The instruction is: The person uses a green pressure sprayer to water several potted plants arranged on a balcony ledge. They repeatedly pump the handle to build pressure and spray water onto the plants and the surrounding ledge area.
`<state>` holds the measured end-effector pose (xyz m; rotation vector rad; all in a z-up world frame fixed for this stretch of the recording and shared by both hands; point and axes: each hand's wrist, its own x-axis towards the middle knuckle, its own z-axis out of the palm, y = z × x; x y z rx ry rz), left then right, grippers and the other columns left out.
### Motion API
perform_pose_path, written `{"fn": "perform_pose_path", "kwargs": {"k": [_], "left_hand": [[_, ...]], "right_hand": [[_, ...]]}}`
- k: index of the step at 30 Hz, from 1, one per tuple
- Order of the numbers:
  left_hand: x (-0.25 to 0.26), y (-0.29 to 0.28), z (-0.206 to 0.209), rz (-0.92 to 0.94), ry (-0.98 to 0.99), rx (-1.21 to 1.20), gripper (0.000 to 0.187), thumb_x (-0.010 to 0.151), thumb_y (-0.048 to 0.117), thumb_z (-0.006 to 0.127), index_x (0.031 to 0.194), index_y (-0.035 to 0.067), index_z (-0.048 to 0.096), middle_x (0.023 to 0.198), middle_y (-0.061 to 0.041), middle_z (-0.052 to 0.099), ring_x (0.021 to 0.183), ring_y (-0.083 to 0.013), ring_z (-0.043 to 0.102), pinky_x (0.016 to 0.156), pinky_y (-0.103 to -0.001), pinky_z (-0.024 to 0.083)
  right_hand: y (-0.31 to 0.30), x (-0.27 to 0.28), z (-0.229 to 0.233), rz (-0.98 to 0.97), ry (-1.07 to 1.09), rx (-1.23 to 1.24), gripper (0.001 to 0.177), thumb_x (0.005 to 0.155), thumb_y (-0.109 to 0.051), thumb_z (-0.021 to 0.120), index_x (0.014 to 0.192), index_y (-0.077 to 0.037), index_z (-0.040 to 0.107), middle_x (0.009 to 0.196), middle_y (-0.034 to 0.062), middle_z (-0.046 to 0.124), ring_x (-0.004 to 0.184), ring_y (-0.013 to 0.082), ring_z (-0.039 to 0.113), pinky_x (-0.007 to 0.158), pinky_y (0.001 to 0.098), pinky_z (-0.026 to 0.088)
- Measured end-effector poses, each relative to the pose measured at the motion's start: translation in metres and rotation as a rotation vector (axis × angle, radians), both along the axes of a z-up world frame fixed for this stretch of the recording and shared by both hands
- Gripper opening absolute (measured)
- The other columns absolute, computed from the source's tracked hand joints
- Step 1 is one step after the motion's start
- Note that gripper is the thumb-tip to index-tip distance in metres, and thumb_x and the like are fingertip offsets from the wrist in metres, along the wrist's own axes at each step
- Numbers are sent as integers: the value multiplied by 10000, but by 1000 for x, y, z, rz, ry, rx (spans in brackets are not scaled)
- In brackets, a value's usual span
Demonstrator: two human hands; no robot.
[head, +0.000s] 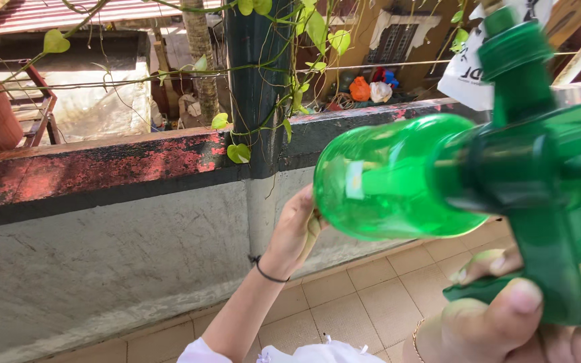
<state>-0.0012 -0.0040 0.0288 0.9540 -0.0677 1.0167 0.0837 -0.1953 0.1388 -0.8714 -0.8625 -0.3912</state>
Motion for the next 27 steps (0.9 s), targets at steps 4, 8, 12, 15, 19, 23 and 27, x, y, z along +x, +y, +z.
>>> {"fn": "perform_pose_path", "kwargs": {"k": [4,8,12,15,19,23,27], "left_hand": [[12,-18,21,-8,-17,51,682,1046,458,596,1538,12,439,1342,-77,624,1182,-161,592,1063,-377,477],[9,-53,23,-47,-27,41,740,1006,441,620,1572,47,353,1412,-72,584,1255,-178,573,1098,-390,469],[-6,-105,1,-41,18,-35,775,956,466,622,1549,36,370,1406,-117,608,1285,-219,590,1116,-430,481],[-25,-151,-11,-81,-23,-113,734,986,468,607,1523,20,385,1409,-92,586,1289,-209,578,1102,-447,474],[-50,-187,-26,-89,10,-186,695,998,460,598,1527,54,403,1413,-74,579,1284,-191,562,1112,-405,452],[-77,-214,-46,-92,7,-166,686,1016,474,583,1511,30,415,1412,-102,585,1282,-219,568,1116,-412,457],[-93,-245,-64,-111,69,-283,699,1001,499,569,1511,45,418,1413,-86,578,1257,-202,565,1091,-386,461]], "right_hand": [[-15,-2,8,-51,-12,88,334,1171,-233,612,1256,65,489,960,152,549,658,198,479,608,293,392],[-32,20,14,-86,-157,199,361,1169,-232,696,1258,64,510,969,200,626,648,206,544,578,288,476],[-69,10,-2,-12,-215,129,330,1151,-179,711,1235,61,500,977,217,655,665,181,570,591,260,500],[-99,0,1,5,-217,35,320,1129,-170,728,1138,65,511,877,182,648,644,163,610,592,253,513],[-131,-22,4,40,-199,-23,340,1100,-173,743,1115,82,518,826,154,643,605,138,609,560,236,501],[-158,-42,-2,4,-300,-111,274,1117,-127,712,1142,91,547,894,151,687,661,121,642,630,215,510],[-171,-52,-8,-67,-311,-216,270,1066,-145,723,1110,93,602,850,116,683,617,91,614,599,187,472]]}}
